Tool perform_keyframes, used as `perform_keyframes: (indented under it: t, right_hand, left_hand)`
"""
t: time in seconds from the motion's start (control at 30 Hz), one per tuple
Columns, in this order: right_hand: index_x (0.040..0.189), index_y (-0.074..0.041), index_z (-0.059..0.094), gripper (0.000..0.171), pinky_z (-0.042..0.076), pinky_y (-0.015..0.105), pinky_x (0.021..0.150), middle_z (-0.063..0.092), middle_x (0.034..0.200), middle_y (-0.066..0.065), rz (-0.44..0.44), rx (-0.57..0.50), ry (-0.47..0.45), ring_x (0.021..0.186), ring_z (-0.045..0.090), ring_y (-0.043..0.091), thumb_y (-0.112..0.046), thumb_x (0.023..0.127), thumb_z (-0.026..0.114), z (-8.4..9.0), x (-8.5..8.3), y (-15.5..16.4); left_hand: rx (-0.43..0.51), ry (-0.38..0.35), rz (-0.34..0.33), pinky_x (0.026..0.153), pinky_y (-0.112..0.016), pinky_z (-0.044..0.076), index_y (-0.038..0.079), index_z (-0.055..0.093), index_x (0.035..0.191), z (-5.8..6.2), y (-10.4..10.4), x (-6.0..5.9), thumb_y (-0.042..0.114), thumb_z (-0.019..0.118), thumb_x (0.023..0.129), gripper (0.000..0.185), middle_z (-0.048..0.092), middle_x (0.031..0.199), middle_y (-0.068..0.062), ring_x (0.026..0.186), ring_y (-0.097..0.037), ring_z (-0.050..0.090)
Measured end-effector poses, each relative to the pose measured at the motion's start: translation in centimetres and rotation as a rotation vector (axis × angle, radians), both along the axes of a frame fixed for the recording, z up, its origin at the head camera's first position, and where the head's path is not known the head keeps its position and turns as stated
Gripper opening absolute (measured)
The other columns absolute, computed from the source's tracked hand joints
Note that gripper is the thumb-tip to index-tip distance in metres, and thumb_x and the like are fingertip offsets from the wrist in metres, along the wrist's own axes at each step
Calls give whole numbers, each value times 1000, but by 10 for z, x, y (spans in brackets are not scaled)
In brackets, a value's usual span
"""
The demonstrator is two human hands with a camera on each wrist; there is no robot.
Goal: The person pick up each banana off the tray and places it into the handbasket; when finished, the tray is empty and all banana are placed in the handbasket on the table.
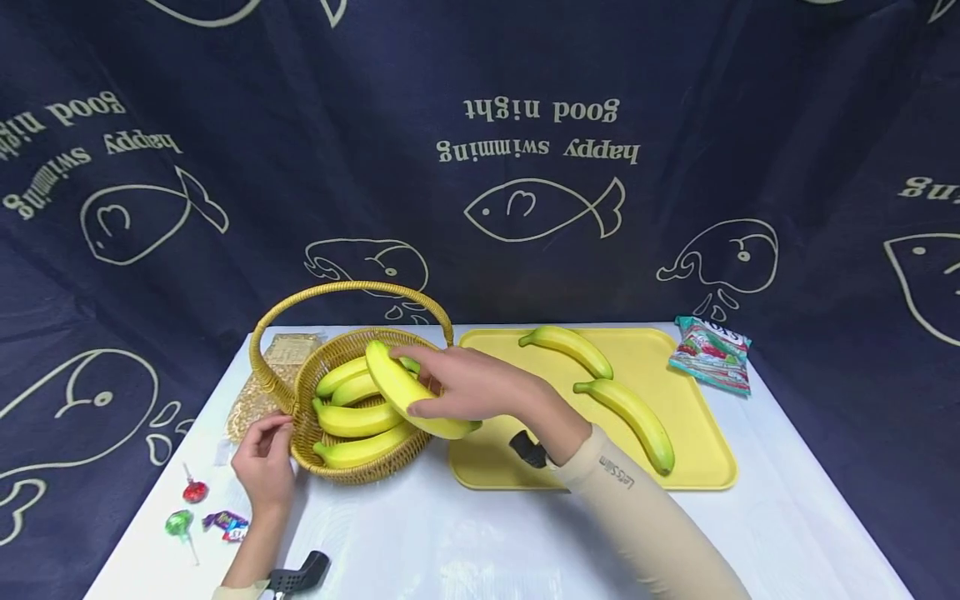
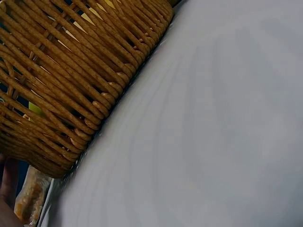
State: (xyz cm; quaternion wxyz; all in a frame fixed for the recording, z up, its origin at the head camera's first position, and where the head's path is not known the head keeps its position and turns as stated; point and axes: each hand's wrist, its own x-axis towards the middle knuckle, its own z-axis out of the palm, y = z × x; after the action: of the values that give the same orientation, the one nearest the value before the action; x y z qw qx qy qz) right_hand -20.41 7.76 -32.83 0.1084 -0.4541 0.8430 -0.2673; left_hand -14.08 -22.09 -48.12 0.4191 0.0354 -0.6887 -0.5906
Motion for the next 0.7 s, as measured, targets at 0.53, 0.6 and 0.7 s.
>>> perform_keyframes:
  t: [0.53,0.6,0.7]
  right_hand:
    - [153,-16,17,84,49,25,59,60,88,-1,-201,76,-77,68,60,11,-45,89,63,-19,-44,-111]
    - [153,-16,14,86,51,25,59,59,92,0,-233,70,-158,69,62,13,-43,89,64,-24,-47,-121]
    - [153,-18,13,87,54,27,54,58,93,3,-276,48,-271,65,65,17,-38,88,67,-29,-49,-134]
  left_hand:
    - [7,-17,3,72,-15,50,-15,64,92,1,3,0,-11,58,87,9,63,100,-26,84,-15,66]
    - [8,-14,1,72,-15,50,-15,64,92,1,3,0,-11,58,86,9,63,100,-26,84,-15,66]
    - [6,-10,7,72,-15,50,-15,65,91,0,3,0,-12,58,86,9,63,100,-26,84,-16,66]
